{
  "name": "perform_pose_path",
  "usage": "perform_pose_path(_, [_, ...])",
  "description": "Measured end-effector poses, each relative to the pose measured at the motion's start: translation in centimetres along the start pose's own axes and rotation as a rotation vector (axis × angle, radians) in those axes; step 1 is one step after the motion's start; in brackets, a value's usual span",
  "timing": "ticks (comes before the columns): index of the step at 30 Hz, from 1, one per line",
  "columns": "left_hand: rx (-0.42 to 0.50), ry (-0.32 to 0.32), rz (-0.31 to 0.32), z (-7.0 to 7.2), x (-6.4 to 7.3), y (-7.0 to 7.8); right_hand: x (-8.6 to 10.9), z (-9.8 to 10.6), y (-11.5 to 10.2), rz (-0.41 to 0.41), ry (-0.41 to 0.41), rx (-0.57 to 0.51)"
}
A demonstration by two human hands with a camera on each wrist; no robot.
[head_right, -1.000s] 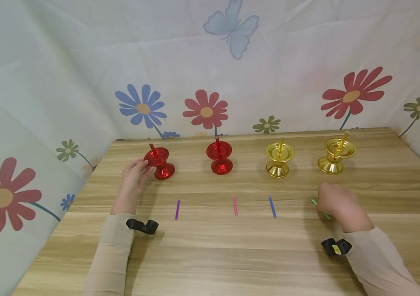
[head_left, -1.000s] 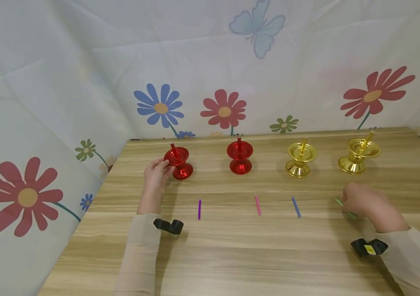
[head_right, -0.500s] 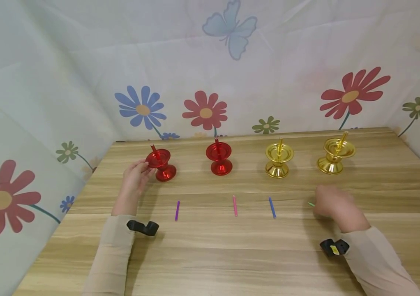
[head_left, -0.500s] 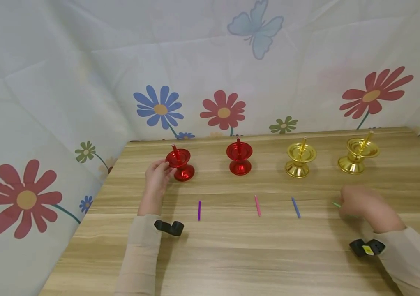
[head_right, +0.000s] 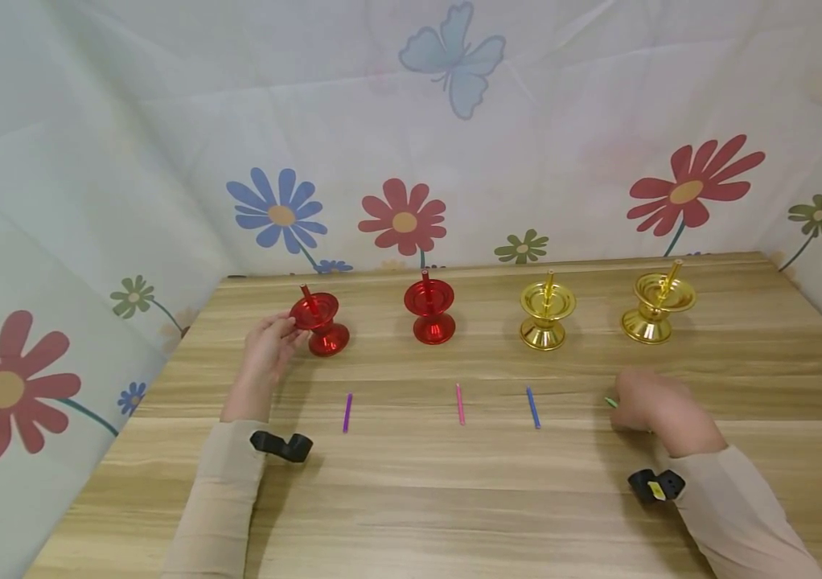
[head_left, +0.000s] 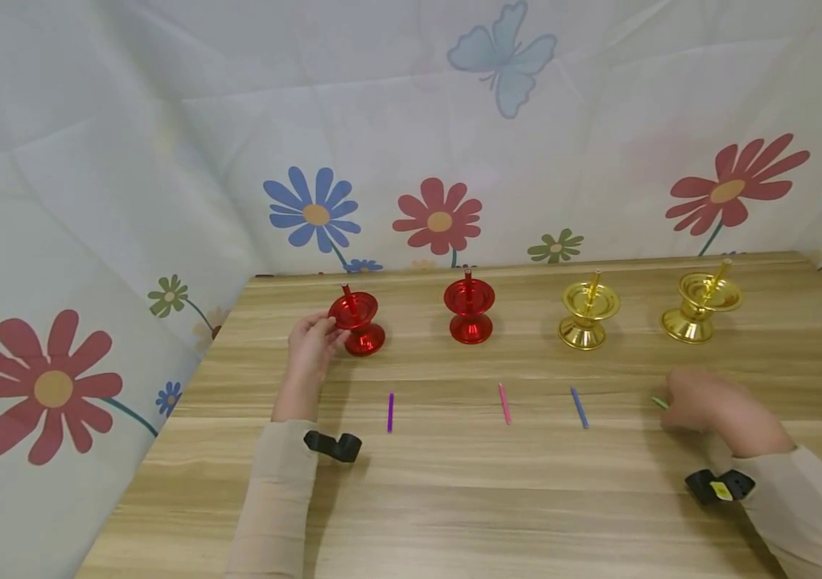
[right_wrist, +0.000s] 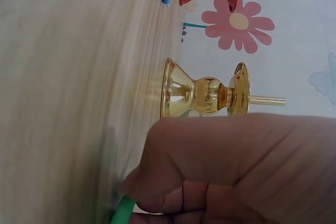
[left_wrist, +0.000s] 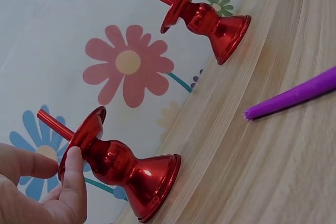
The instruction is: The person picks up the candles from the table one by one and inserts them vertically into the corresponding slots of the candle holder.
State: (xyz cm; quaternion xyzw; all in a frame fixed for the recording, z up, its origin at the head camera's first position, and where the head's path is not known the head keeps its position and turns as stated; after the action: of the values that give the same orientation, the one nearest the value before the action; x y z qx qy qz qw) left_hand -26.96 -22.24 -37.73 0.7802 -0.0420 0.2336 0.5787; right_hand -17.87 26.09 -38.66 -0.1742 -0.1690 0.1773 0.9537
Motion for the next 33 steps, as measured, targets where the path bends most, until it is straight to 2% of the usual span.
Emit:
perform_pose_path(10, [-0.004,0.006,0.010,-0.1,0.1,-0.1,-0.1,0.2,-0.6,0.060,0.023,-0.045])
perform_pose_path(21, [-0.016,0.000,0.018,-0.1,0.1,-0.1,-0.1,0.7,-1.4,0.113,0.089,0.014])
perform_pose_path(33, [-0.036,-0.013,0.020,-0.2,0.1,-0.2,0.1,1.3,-2.6,0.157,0.138,0.004])
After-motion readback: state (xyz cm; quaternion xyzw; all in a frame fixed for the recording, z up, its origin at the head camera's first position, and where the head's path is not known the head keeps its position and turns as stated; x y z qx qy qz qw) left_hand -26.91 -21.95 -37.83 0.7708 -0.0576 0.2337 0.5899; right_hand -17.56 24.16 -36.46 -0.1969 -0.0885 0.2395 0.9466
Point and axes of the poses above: each hand's wrist, its own x-axis away from the middle knuckle, its own z-axis out of the back of the hand, y = z × x, the point moved 3 cm from there along -x, towards the middle knuckle, and after that the axes turned 12 degrees about z, right-handed, at the moved point
